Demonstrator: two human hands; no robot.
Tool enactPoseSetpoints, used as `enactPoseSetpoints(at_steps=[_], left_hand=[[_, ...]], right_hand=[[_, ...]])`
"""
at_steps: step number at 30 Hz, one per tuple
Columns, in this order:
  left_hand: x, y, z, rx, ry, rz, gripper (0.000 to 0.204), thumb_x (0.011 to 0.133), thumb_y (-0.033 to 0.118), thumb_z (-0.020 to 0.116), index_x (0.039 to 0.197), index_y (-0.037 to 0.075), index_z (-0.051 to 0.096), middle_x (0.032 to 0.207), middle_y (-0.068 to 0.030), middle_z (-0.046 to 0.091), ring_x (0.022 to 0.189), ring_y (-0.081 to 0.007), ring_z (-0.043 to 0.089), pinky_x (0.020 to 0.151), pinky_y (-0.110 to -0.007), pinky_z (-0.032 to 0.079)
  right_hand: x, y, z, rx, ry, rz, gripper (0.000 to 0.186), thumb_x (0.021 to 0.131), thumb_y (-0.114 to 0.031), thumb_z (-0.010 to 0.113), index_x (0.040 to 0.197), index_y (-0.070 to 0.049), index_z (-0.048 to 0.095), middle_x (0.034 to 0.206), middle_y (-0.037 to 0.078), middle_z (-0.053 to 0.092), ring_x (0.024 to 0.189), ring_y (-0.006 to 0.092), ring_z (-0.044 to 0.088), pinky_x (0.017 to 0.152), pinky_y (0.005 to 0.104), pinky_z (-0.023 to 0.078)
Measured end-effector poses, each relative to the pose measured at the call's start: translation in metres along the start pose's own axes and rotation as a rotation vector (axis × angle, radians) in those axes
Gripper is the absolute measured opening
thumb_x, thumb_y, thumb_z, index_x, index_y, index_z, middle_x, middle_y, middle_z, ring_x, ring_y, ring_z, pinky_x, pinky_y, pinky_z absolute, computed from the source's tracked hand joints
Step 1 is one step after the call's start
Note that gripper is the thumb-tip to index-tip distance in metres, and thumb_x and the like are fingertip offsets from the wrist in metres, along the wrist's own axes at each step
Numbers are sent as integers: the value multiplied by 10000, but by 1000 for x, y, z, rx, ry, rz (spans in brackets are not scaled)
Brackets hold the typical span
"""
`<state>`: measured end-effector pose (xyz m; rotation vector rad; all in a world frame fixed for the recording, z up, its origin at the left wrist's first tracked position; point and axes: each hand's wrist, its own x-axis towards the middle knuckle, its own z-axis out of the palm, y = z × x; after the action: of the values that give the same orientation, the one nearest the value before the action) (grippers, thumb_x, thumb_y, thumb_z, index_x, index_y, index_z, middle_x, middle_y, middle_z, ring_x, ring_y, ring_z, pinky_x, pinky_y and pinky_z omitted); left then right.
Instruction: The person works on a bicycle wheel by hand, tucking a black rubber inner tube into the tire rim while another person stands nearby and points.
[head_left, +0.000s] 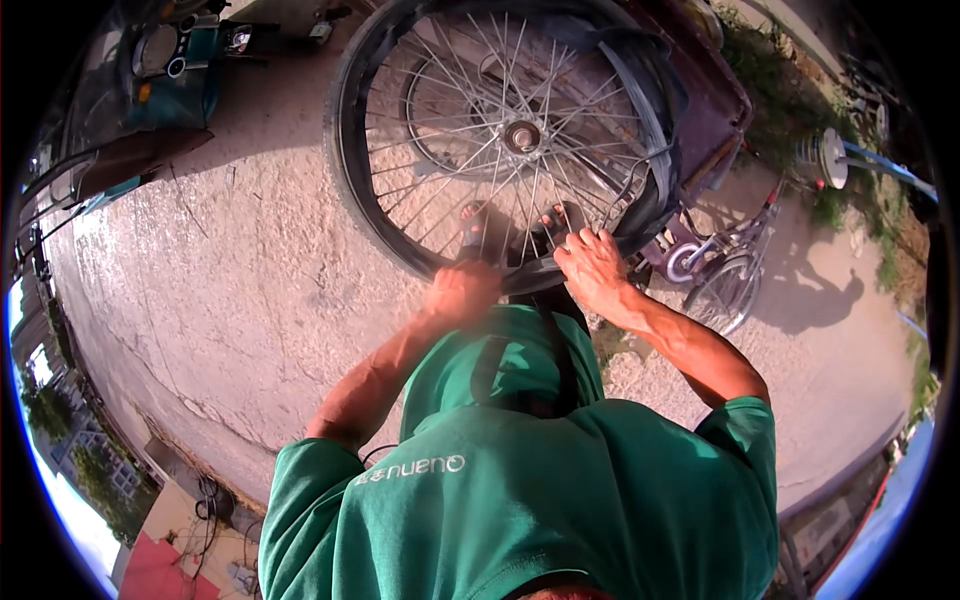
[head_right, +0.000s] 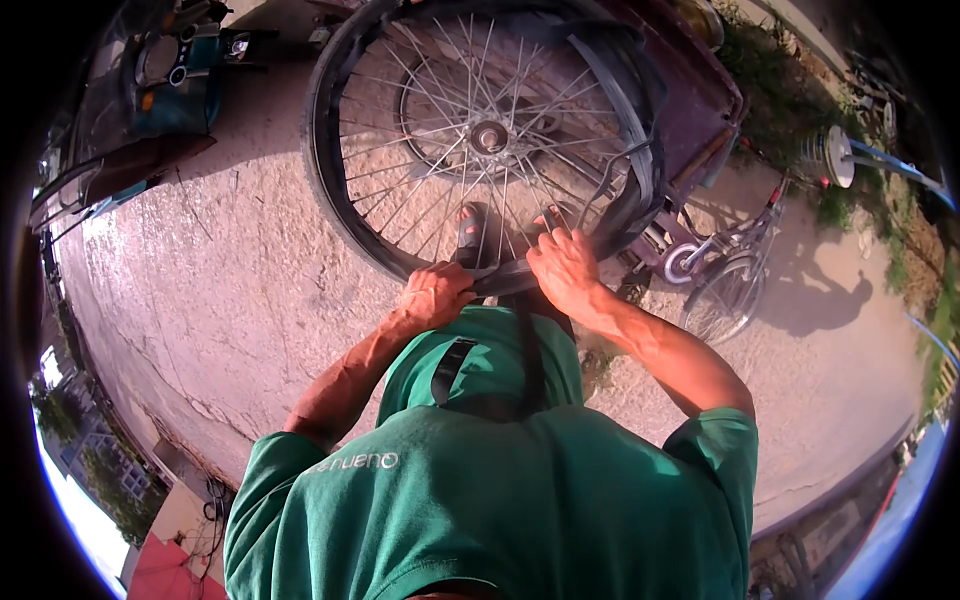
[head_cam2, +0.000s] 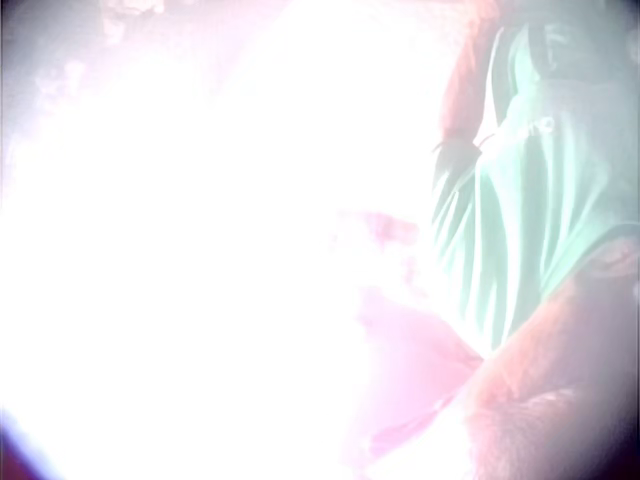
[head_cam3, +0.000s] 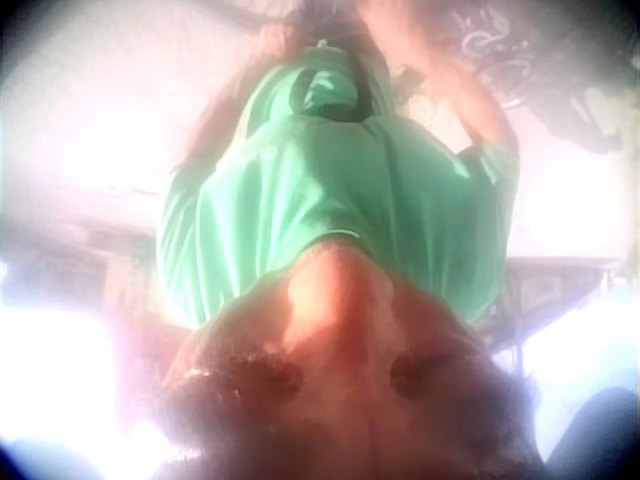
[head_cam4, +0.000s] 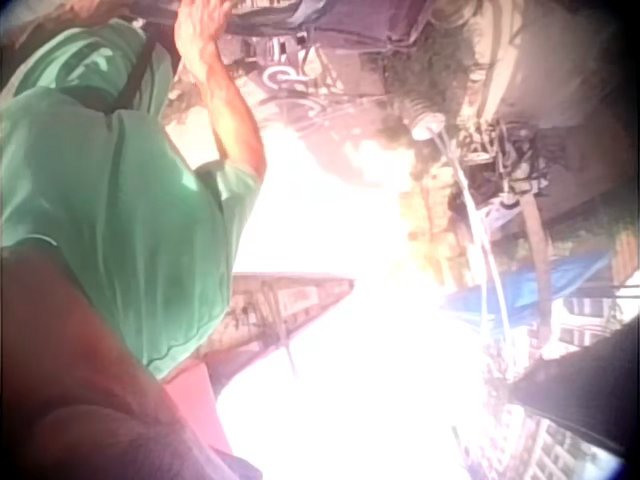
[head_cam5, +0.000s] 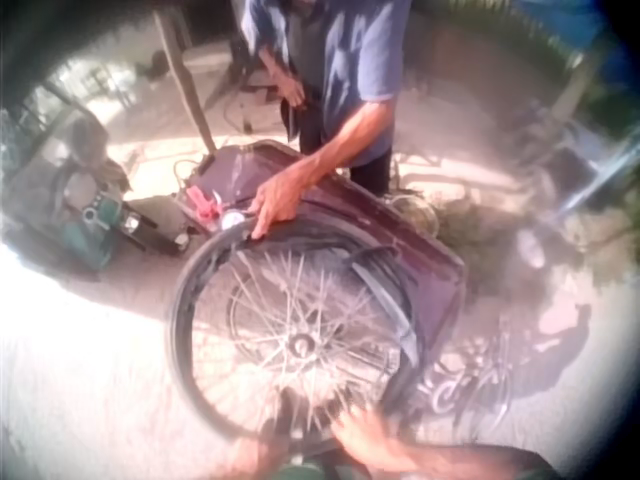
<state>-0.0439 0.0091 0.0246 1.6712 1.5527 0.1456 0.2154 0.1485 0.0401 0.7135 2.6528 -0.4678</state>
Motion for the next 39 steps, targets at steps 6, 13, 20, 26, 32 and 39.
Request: enactPoseSetpoints(at_steps=[6, 13, 20, 26, 32, 39], left_hand=[[1, -3, 2, 6, -19, 5, 237, 894, 239, 820, 1049, 72, 754, 989, -139, 706, 975, -385, 711, 833, -522, 577], [0, 0, 3, 3, 32, 17, 251, 892, 240, 815, 1080, 82, 763, 994, -136, 707, 968, -388, 709, 841, -524, 581], [-1, -2, 3, 8, 28, 16, 242, 884, 229, 822, 1066, 86, 752, 1000, -132, 707, 995, -384, 704, 858, -532, 579], [-4, 0, -1, 24, 43, 36, 227, 891, 225, 820, 1036, 70, 737, 989, -140, 706, 993, -387, 703, 858, -529, 576], [-1, -7, -4, 18, -11, 44, 224, 911, 249, 796, 1029, 66, 744, 1004, -146, 720, 990, -401, 711, 863, -537, 575], [5, 1, -11, 21, -73, -52, 263, 923, 297, 773, 1059, 73, 766, 1051, -151, 732, 1037, -404, 714, 907, -541, 577]], right_hand=[[-12, -16, 23, 76, -76, 213, 307, 969, -219, 692, 1238, -89, 765, 892, 149, 813, 876, 308, 802, 826, 473, 570], [-26, -42, 45, 735, 217, 482, 319, 1008, -184, 712, 1306, -72, 715, 907, 230, 787, 881, 485, 763, 809, 560, 605], [-11, -8, 62, 546, 491, 109, 242, 933, -56, 757, 1174, -68, 746, 956, 120, 740, 967, 349, 707, 889, 484, 583], [-12, 8, 75, 324, 433, -7, 174, 961, -164, 752, 1126, -155, 696, 986, 39, 732, 977, 239, 679, 901, 417, 468], [-9, -3, 58, 375, 281, 82, 171, 996, -251, 722, 1095, -127, 660, 1020, 85, 739, 1017, 276, 687, 948, 479, 449], [-13, -5, 63, 393, 200, 80, 200, 978, -286, 736, 1012, -99, 673, 985, 95, 728, 980, 302, 709, 961, 482, 441]])
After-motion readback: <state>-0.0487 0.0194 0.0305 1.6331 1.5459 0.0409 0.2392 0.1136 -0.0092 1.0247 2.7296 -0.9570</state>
